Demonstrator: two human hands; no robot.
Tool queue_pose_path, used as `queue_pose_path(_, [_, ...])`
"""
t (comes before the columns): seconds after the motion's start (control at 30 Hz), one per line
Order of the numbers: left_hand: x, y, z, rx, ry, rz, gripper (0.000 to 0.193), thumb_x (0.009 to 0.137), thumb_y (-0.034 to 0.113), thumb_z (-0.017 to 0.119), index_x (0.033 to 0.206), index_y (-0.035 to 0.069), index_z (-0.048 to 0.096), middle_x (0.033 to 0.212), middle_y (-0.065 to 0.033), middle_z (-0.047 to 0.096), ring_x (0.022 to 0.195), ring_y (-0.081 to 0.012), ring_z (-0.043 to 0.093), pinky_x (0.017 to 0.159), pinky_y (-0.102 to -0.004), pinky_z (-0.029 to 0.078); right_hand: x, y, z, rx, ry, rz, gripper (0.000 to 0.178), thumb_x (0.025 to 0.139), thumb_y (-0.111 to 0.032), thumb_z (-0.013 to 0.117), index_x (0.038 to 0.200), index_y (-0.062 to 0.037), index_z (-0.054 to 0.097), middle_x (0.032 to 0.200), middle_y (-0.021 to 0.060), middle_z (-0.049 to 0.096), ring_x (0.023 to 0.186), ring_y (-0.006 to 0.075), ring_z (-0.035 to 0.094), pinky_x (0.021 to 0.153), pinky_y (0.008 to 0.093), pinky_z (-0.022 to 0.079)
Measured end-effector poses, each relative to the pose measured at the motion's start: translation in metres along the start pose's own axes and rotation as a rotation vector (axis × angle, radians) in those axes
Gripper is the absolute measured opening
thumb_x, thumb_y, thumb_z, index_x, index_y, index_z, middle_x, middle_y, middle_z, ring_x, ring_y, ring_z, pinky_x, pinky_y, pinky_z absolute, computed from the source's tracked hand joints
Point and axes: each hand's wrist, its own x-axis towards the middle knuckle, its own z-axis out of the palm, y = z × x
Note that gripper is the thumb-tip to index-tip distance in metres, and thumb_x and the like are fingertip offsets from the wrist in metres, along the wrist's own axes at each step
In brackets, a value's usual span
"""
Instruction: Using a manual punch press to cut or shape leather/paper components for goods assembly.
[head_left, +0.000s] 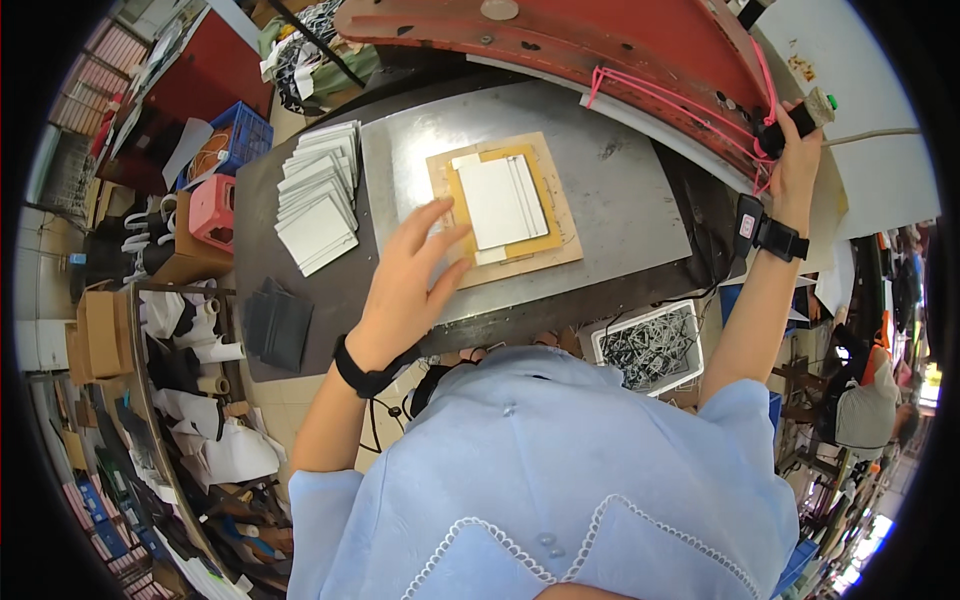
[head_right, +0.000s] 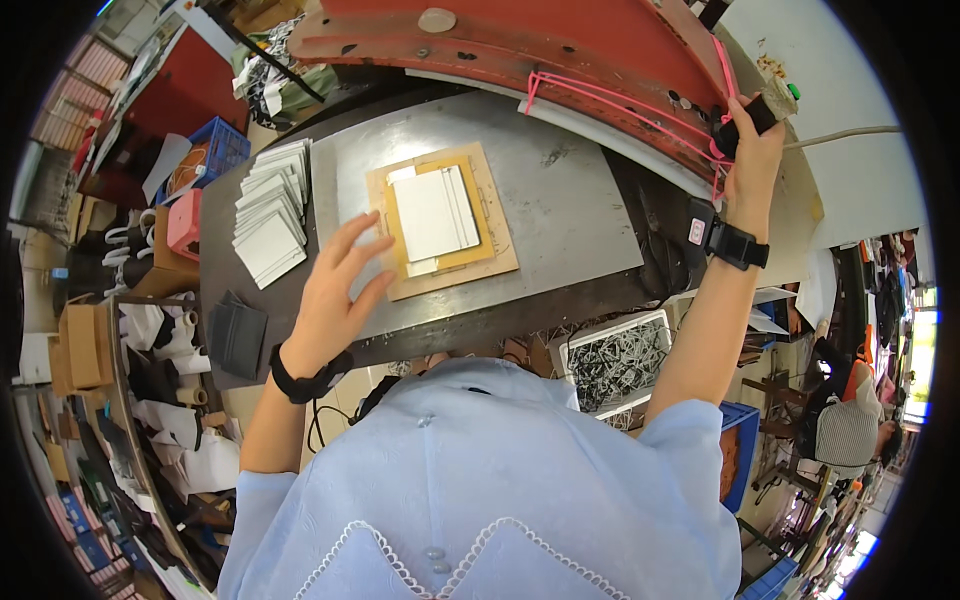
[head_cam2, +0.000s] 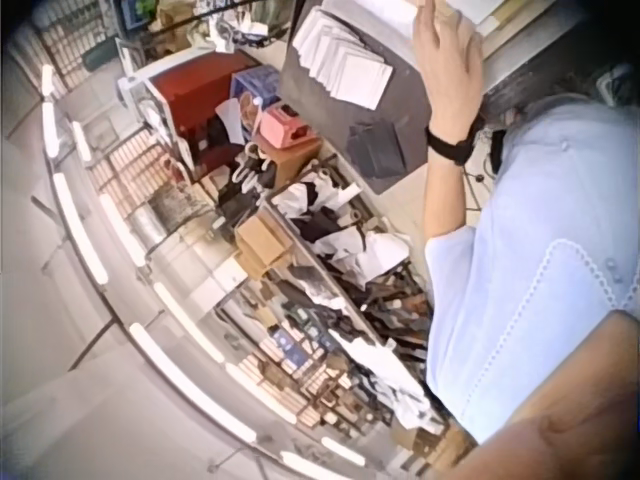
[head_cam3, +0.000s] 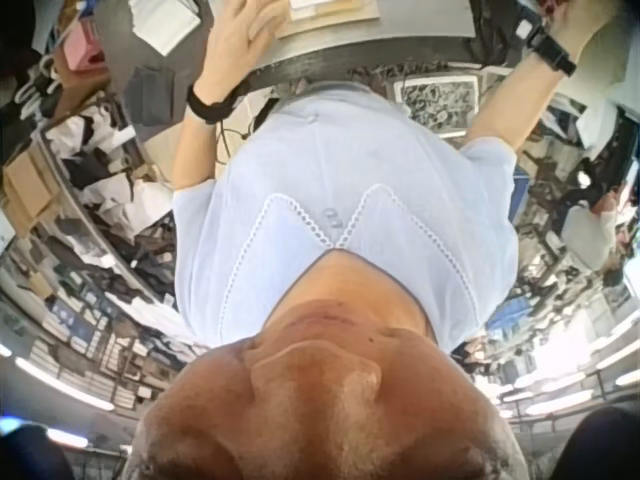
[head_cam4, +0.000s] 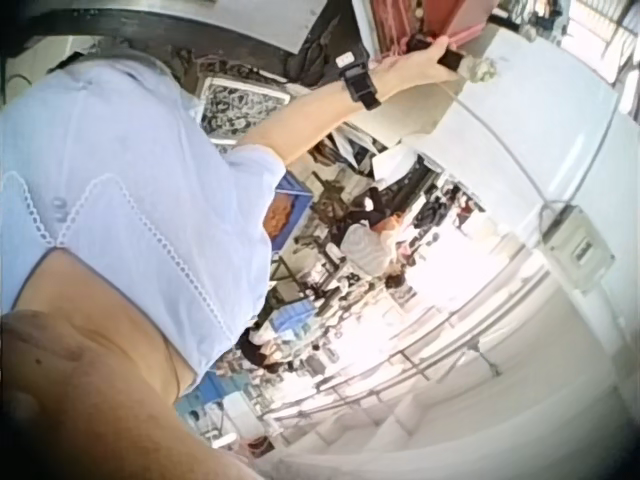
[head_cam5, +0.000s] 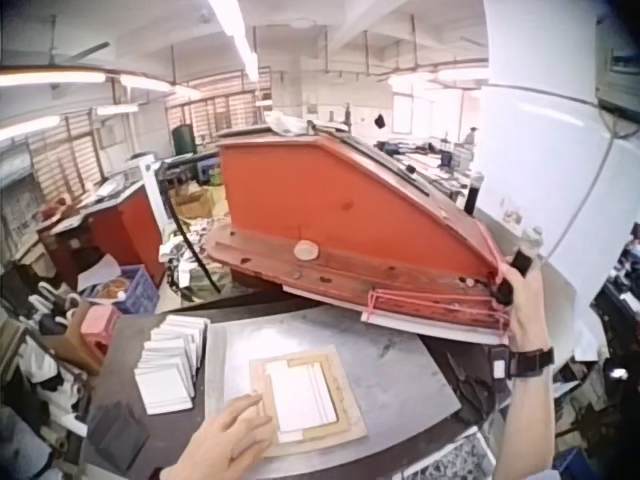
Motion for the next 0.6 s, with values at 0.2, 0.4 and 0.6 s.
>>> queue_pose_path(0.2, [-0.032, 0.032, -0.002, -0.262, -0.075, 0.008, 0.023, 0.087, 0.006, 0.07, 0.11, 0.004, 0.068, 0.121, -0.0104, 0.067, 0.104, -0.03, 0.066, 0.088, -0.0346, 0.054, -0.021, -0.013, 0.0, -0.053, -0.007, -0.008, 0.048, 0.08, -0.005, 0.077, 0.12, 0.0049, 0.053, 0.115, 0.0129, 0.06, 0.101, 0.0196, 0.06, 0.092, 0.0318, 0.048])
queue_pose_path(0.4, [-0.013, 0.059, 0.011, -0.408, -0.099, 0.192, 0.02, 0.087, 0.006, 0.071, 0.107, 0.004, 0.069, 0.107, -0.0104, 0.071, 0.094, -0.0287, 0.069, 0.081, -0.0346, 0.055, -0.11, -0.063, 0.005, -0.156, -0.122, -0.015, 0.044, 0.087, -0.002, 0.068, 0.126, 0.0059, 0.048, 0.121, 0.0116, 0.057, 0.108, 0.0183, 0.056, 0.098, 0.0324, 0.044])
queue_pose_path(0.6, [0.01, 0.085, -0.003, -0.527, -0.083, 0.257, 0.035, 0.085, 0.006, 0.075, 0.119, 0.002, 0.065, 0.109, -0.0123, 0.071, 0.094, -0.0275, 0.069, 0.08, -0.0342, 0.055, -0.179, -0.118, -0.013, -0.092, -0.537, 0.071, 0.063, 0.096, -0.006, 0.055, 0.152, 0.0035, 0.028, 0.149, 0.0208, 0.042, 0.14, 0.0285, 0.041, 0.116, 0.0398, 0.03])
